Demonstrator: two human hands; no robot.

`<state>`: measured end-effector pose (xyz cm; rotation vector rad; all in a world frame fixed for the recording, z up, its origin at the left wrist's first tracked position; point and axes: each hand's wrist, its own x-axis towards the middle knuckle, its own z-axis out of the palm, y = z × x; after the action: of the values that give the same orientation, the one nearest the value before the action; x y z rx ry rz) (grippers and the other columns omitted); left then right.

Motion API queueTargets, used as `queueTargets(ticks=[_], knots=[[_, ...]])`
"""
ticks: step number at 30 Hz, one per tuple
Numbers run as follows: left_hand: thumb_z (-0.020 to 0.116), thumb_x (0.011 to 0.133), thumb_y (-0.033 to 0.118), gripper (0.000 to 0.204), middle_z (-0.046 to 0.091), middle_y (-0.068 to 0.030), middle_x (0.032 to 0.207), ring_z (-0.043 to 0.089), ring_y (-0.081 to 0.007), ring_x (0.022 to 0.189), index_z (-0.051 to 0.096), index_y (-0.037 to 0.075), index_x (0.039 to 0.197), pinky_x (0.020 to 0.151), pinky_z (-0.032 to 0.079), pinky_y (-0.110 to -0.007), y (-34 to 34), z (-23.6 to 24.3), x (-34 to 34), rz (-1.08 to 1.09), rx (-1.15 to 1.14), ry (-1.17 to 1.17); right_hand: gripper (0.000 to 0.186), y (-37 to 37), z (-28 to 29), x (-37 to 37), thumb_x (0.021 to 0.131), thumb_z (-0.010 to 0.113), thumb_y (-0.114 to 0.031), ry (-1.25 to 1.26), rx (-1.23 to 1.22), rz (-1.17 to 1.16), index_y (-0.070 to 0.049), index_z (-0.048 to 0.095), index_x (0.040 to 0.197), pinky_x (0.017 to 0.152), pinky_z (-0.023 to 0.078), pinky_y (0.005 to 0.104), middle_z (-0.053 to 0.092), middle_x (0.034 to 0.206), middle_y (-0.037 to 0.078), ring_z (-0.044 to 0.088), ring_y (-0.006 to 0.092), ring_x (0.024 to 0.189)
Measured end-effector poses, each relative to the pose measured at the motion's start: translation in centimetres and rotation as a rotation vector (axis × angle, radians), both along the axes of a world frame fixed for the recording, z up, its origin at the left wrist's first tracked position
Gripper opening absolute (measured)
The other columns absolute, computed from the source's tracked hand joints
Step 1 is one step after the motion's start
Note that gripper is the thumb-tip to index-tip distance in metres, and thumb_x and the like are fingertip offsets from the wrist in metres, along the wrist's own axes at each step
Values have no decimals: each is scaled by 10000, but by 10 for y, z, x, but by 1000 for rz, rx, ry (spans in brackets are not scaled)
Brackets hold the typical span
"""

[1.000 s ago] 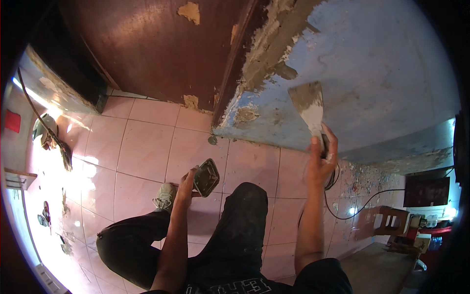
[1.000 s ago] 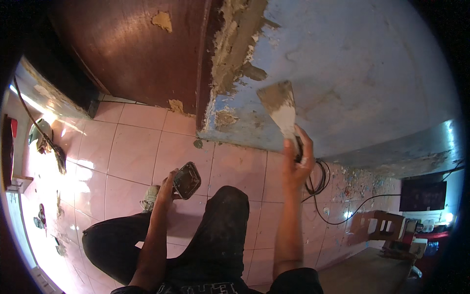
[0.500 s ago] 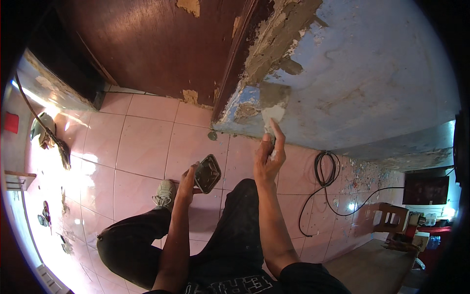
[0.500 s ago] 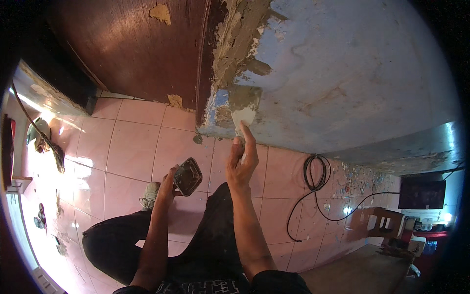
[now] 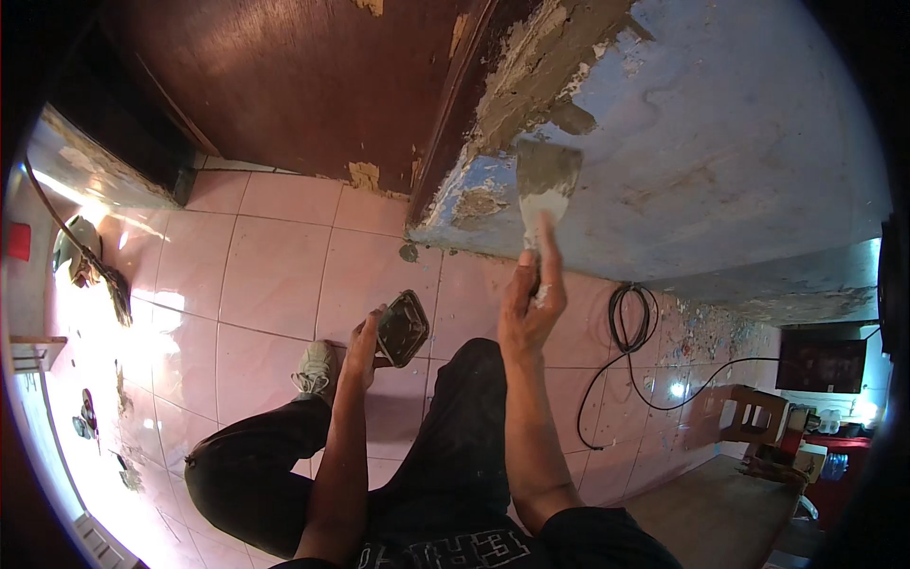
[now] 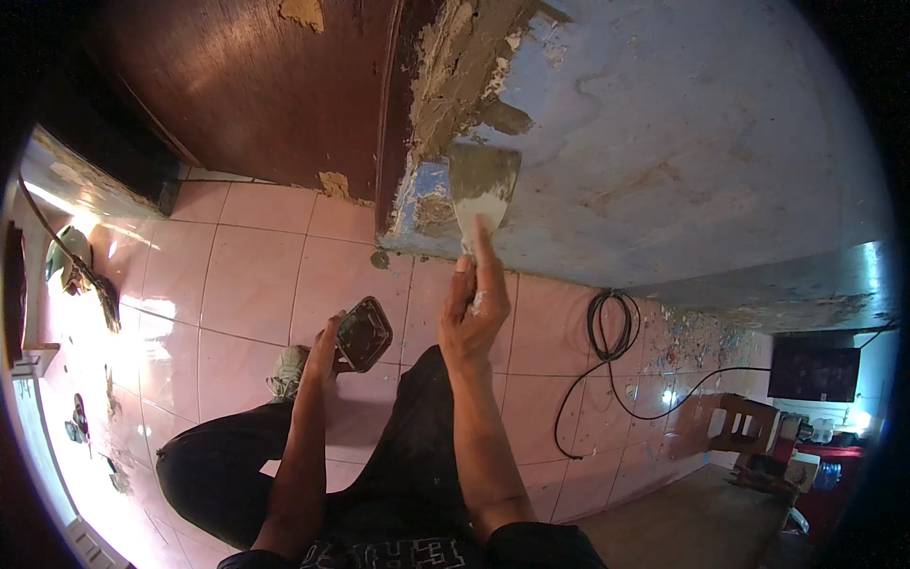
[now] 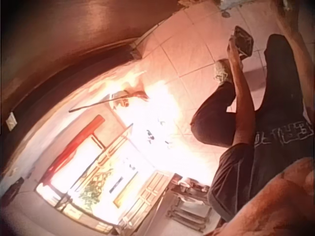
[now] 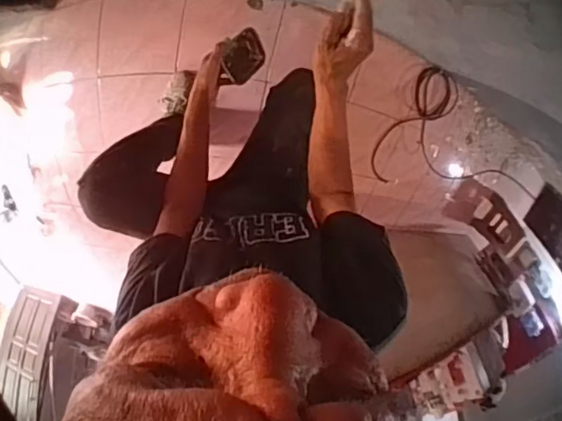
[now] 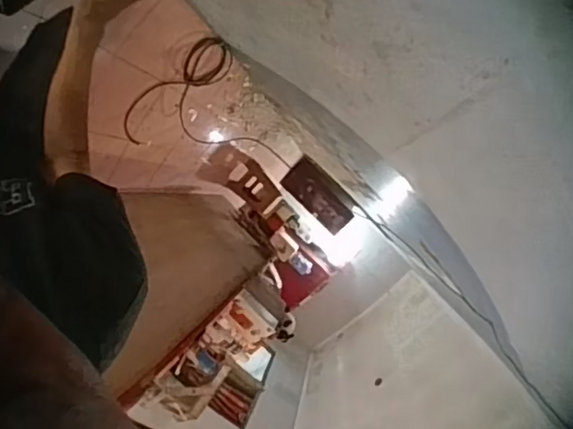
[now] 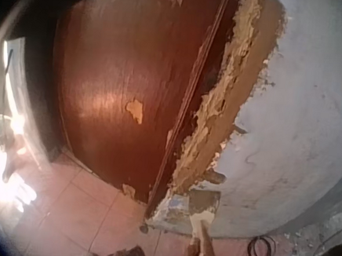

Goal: Apply wall putty or plaster to a damaged section of a wall using a putty knife.

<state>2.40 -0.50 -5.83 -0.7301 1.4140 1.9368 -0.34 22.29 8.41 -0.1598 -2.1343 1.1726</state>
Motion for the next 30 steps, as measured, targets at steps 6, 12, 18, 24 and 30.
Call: queueTargets(ticks=[6, 12, 18, 24, 30], knots=[[584, 963, 566, 675, 689, -161, 1181, 728, -245, 978, 602, 41, 1386, 727, 634, -415, -1, 6, 0, -8, -10, -1, 450, 79, 33, -9, 1031, 621, -132, 134, 230, -3, 0, 567, 1458, 974, 546, 386, 648, 1390, 212, 693, 308, 1177], [588, 964, 578, 676, 699, -145, 1159, 733, -242, 960, 606, 44, 1378, 717, 634, -404, -3, 12, 3, -21, 13, 11, 378, 106, 72, -30, 1007, 677, -157, 77, 467, 133, -53, 673, 1371, 891, 565, 374, 750, 1202, 150, 732, 253, 1040], [596, 964, 569, 659, 709, -117, 1129, 741, -219, 912, 612, 50, 1369, 684, 632, -378, 1, 6, 7, 12, 22, 27, 362, 131, 91, -24, 971, 728, -127, 70, 472, 213, -76, 717, 1330, 844, 555, 342, 766, 1145, 118, 726, 206, 962], [602, 966, 563, 642, 709, -105, 1117, 736, -209, 910, 618, 60, 1365, 665, 628, -373, -7, 4, 8, -14, 11, -17, 393, 127, 165, -34, 907, 758, -48, 66, 651, 310, -115, 749, 1294, 682, 496, 294, 745, 945, 86, 613, 135, 752], [589, 971, 582, 663, 700, -119, 1153, 736, -222, 949, 605, 56, 1376, 667, 635, -374, -3, -2, 9, -14, 57, 52, 382, 124, 170, -32, 911, 752, -50, -256, 802, 297, -154, 765, 1278, 610, 460, 303, 672, 821, 63, 530, 110, 679]])
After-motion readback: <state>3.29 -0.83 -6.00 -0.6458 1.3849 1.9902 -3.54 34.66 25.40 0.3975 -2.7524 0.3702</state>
